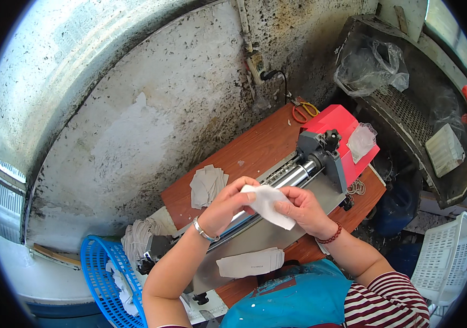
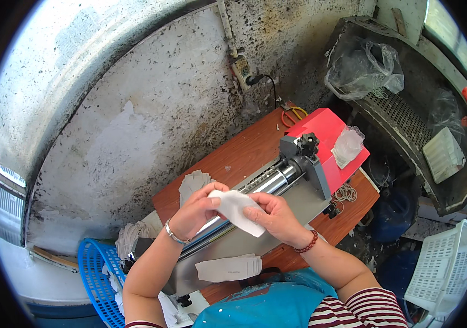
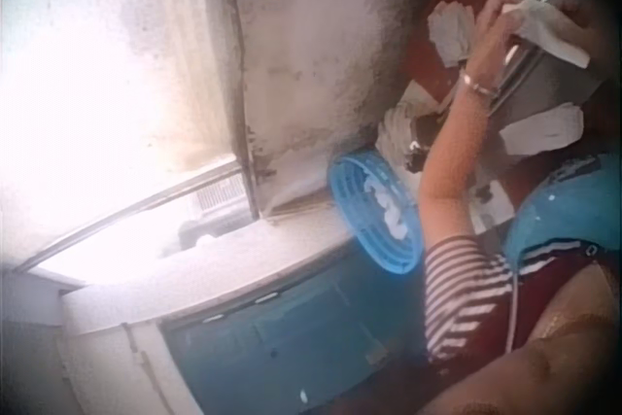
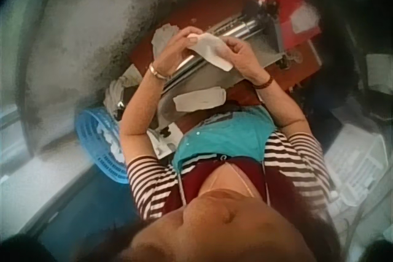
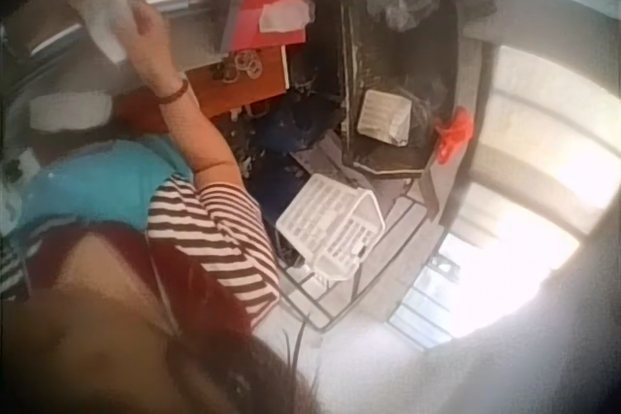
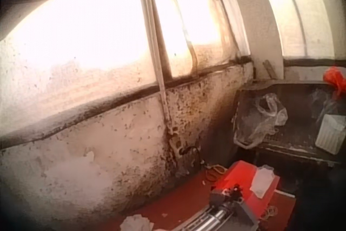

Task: The person applies adhesive to shoe upper strips using a glue spreader machine.

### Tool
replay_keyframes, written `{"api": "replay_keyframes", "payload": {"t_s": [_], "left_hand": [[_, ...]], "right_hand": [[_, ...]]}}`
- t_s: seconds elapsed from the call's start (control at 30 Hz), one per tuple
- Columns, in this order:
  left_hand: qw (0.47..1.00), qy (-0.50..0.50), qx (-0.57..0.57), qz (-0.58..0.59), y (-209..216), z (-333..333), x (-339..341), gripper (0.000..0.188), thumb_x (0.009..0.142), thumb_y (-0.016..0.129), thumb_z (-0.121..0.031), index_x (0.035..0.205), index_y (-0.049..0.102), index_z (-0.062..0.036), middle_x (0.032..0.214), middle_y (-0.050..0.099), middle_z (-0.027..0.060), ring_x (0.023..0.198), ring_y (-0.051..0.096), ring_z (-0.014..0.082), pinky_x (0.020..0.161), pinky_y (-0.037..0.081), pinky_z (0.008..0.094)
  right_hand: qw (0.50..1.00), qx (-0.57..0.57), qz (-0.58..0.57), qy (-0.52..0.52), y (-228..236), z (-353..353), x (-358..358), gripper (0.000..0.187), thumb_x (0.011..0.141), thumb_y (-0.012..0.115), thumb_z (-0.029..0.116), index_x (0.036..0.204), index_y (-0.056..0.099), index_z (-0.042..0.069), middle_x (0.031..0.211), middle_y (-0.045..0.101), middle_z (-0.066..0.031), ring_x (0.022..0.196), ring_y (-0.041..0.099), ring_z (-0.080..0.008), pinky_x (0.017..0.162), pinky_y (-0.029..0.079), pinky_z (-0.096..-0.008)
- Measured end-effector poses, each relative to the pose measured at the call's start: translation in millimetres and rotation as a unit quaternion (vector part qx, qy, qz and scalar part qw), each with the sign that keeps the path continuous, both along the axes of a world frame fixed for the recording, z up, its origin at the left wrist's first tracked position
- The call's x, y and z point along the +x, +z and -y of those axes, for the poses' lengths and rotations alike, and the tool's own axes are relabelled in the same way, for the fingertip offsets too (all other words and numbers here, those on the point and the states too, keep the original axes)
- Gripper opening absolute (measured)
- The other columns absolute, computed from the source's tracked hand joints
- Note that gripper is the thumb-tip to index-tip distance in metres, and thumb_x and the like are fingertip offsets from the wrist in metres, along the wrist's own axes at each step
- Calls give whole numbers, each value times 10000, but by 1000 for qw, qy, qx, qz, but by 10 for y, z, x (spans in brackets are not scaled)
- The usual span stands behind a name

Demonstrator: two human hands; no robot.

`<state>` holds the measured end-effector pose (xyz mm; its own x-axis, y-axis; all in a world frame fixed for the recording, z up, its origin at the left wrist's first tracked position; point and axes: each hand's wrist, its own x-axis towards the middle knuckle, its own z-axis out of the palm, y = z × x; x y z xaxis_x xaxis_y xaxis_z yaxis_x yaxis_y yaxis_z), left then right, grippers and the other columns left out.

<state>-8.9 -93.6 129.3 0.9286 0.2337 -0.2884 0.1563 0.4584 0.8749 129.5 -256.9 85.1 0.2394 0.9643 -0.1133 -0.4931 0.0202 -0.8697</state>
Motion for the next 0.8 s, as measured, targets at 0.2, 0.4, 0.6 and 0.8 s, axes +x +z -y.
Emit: {"api": "replay_keyframes", "payload": {"t_s": [0.2,0.4,0.6,0.8], "left_hand": [[999,24,14,-37,-69,-62,-6,298,831,605,-51,1117,520,-54,959,602,8,865,566,72,792,460,235],[978,52,171,-108,-102,-307,-4,216,783,628,26,994,604,-12,868,650,27,764,597,77,724,483,226],[856,131,468,-178,-342,-1069,2,105,727,638,-30,831,644,-20,765,647,50,672,601,112,642,488,268],[671,207,669,-245,-963,-1403,-74,87,709,618,-98,794,634,-82,845,635,102,770,610,279,689,495,393]], "right_hand": [[998,-24,-20,48,-59,63,-11,326,886,610,138,1162,538,-20,1012,627,-43,869,603,-79,767,502,-229],[995,-94,30,28,-18,53,-19,288,891,585,109,1147,547,-18,913,633,-32,746,576,-56,630,477,-196],[991,-94,94,11,-175,189,-73,228,890,563,94,1100,597,13,679,546,40,622,500,-25,542,421,-186],[979,-87,182,-21,-336,344,-165,178,876,588,92,1033,634,21,717,577,31,609,497,-20,527,411,-178]]}}
